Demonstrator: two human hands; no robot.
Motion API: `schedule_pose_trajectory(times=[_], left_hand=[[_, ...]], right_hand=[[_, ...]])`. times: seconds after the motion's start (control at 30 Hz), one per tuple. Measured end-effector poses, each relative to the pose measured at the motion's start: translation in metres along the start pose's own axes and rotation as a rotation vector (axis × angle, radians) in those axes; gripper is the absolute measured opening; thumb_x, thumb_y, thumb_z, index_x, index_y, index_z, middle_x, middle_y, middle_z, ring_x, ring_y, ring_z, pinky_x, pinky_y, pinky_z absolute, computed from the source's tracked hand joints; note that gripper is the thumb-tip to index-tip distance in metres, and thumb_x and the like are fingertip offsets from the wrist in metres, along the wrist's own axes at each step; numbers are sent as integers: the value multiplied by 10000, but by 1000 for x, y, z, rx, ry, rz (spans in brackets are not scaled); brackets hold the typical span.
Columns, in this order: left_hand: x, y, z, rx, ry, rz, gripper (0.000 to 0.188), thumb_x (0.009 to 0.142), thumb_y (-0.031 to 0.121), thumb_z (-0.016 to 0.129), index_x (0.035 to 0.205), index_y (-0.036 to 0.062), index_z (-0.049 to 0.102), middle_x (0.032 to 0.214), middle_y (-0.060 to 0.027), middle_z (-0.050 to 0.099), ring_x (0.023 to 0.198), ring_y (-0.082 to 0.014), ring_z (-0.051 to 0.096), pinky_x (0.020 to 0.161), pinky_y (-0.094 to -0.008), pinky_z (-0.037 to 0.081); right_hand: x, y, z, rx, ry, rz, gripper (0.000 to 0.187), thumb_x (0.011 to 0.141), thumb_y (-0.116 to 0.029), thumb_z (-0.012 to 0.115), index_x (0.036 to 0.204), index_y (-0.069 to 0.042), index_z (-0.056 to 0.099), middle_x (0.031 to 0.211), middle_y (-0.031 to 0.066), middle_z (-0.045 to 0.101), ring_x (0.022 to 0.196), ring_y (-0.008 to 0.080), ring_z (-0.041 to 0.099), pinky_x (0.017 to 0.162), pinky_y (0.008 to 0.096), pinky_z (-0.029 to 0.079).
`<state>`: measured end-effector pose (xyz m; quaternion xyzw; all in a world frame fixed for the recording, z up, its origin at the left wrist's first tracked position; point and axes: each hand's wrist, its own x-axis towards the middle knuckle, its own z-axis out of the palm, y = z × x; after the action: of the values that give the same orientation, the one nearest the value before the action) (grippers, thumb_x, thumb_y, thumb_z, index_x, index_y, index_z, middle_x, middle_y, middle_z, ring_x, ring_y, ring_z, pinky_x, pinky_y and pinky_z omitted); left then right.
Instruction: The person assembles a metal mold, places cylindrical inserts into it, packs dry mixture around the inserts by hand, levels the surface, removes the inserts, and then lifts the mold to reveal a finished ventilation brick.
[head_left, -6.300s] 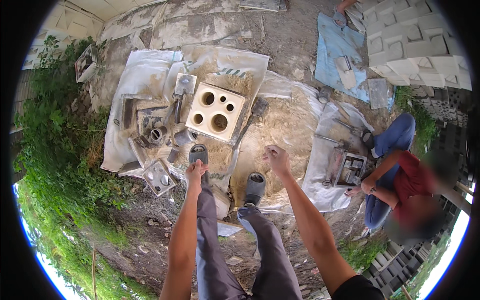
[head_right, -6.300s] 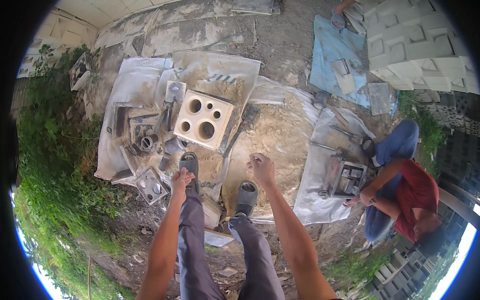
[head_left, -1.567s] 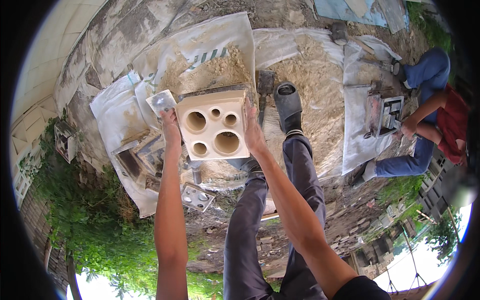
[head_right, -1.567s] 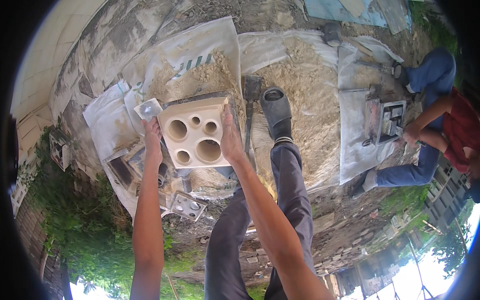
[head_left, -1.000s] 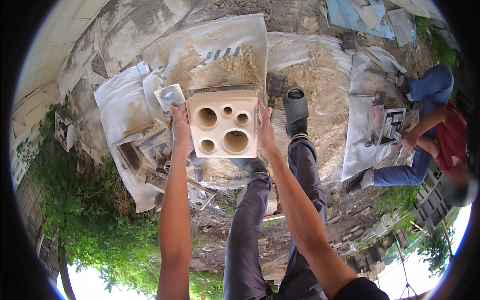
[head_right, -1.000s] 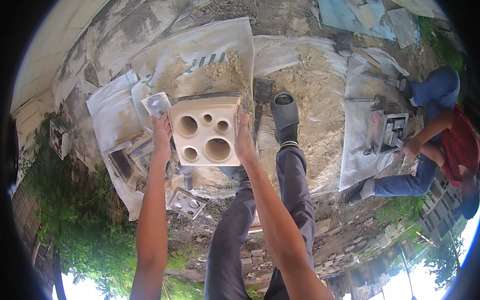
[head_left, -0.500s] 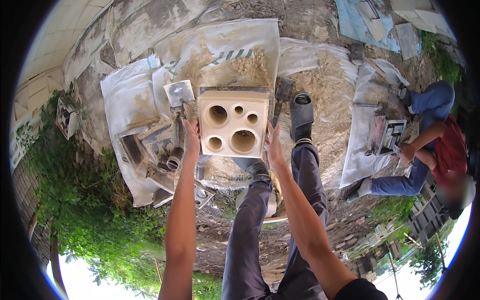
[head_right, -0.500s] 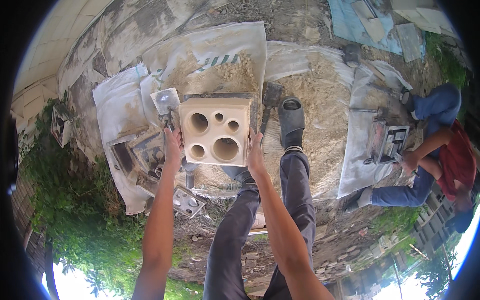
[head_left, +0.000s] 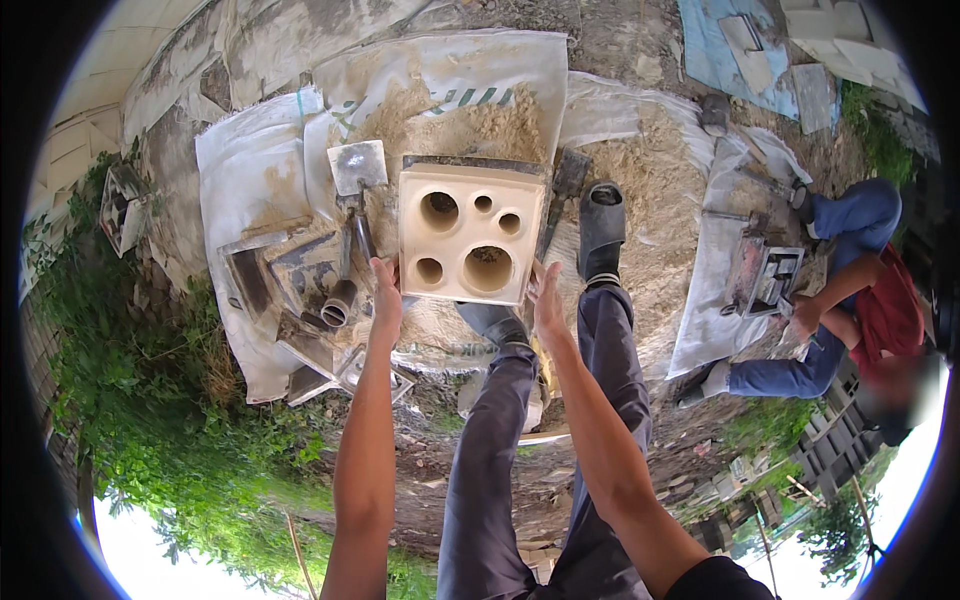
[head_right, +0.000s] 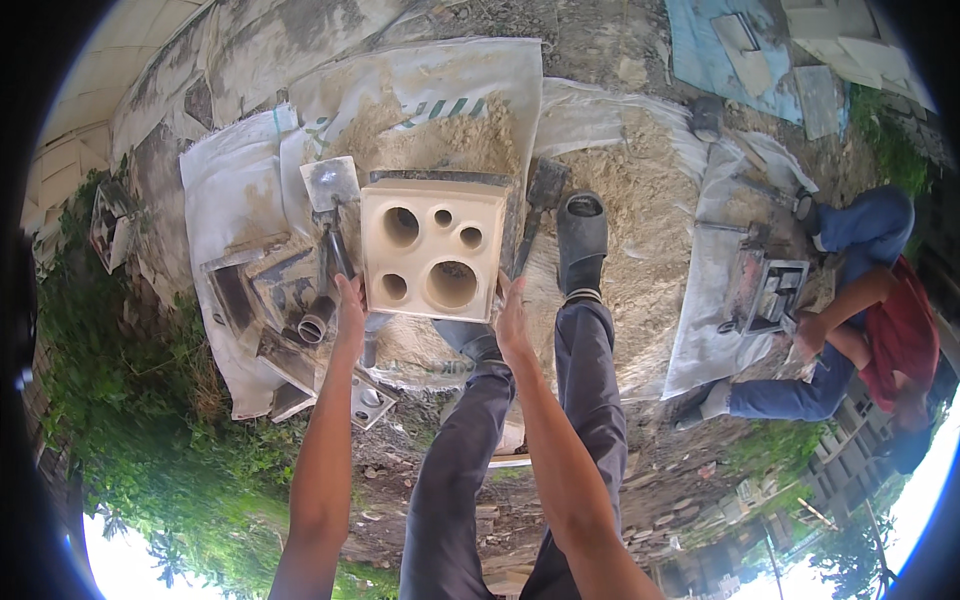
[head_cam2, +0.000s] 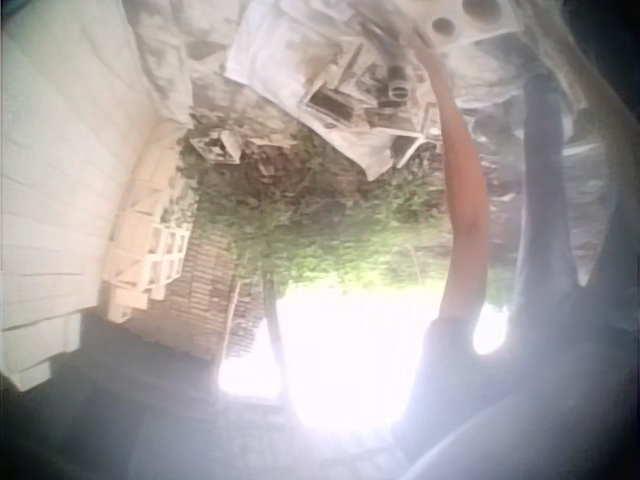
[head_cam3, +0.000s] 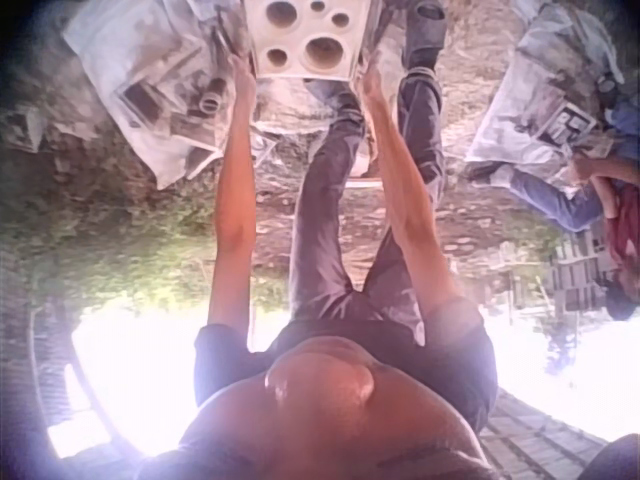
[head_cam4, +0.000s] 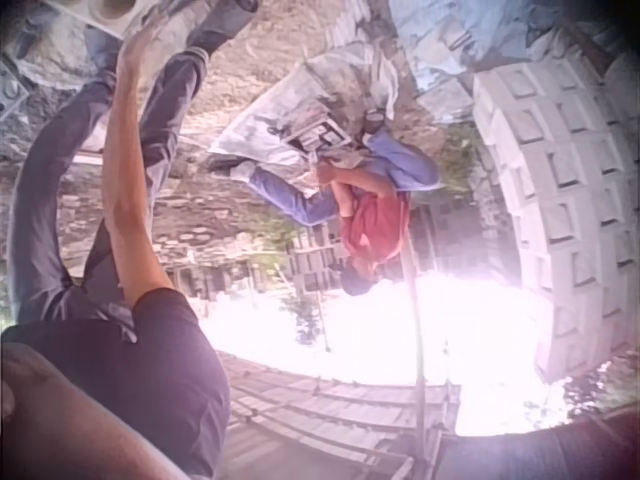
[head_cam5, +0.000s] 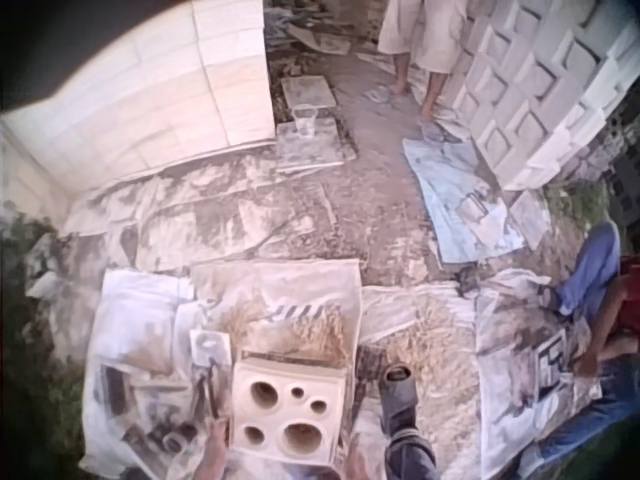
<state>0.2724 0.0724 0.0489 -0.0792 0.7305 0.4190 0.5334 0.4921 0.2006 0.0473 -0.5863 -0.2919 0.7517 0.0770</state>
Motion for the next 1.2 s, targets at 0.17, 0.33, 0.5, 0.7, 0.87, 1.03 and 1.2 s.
schedule_pose_trajectory(times=[0.17,0.33,0.5,0.7,0.87,1.03,1.2], left_hand=[[1,-17,-11,-14,-16,66,826,949,653,128,1380,7,410,1306,-125,539,1210,-213,501,1071,-343,319],[0,-13,1,-133,-50,54,747,982,593,170,1356,5,437,1276,-117,558,1166,-203,536,1041,-316,358],[-3,-28,-11,187,72,332,543,985,375,435,1361,-16,408,1290,-176,540,1194,-276,515,1023,-352,378],[-19,-17,12,615,276,586,577,861,162,641,1351,-10,388,1261,-233,547,1187,-337,529,981,-403,421],[-29,-5,24,696,358,434,630,845,214,646,1375,20,366,1294,-245,516,1177,-398,511,1005,-444,395],[-30,8,37,798,411,377,586,830,195,655,1340,68,394,1190,-245,590,1053,-423,582,896,-468,471],[-21,9,39,806,461,364,536,824,164,647,1303,81,421,1138,-237,610,1016,-423,593,856,-479,479]], right_hand=[[-16,-17,17,47,-36,16,866,939,-660,97,1445,18,285,1452,180,362,1348,284,333,1124,376,221],[-8,-14,9,-47,30,-34,824,962,-623,103,1431,24,306,1423,190,399,1324,275,372,1093,360,285],[-8,-21,17,-47,21,-183,719,995,-550,237,1413,27,330,1384,199,451,1307,275,411,1056,361,340],[-13,-29,31,-583,169,-398,691,843,-187,676,1400,18,320,1277,227,538,1223,329,510,1004,388,393],[-13,-37,55,-656,278,-264,738,782,-86,683,1394,-15,278,1252,246,540,1170,415,507,968,449,408],[-2,-29,48,-714,325,-275,685,782,-55,653,1368,-10,300,1242,252,537,1149,433,509,954,461,407],[2,-25,46,-695,316,-349,664,774,-30,629,1357,-2,313,1224,256,541,1137,438,513,951,462,405]])
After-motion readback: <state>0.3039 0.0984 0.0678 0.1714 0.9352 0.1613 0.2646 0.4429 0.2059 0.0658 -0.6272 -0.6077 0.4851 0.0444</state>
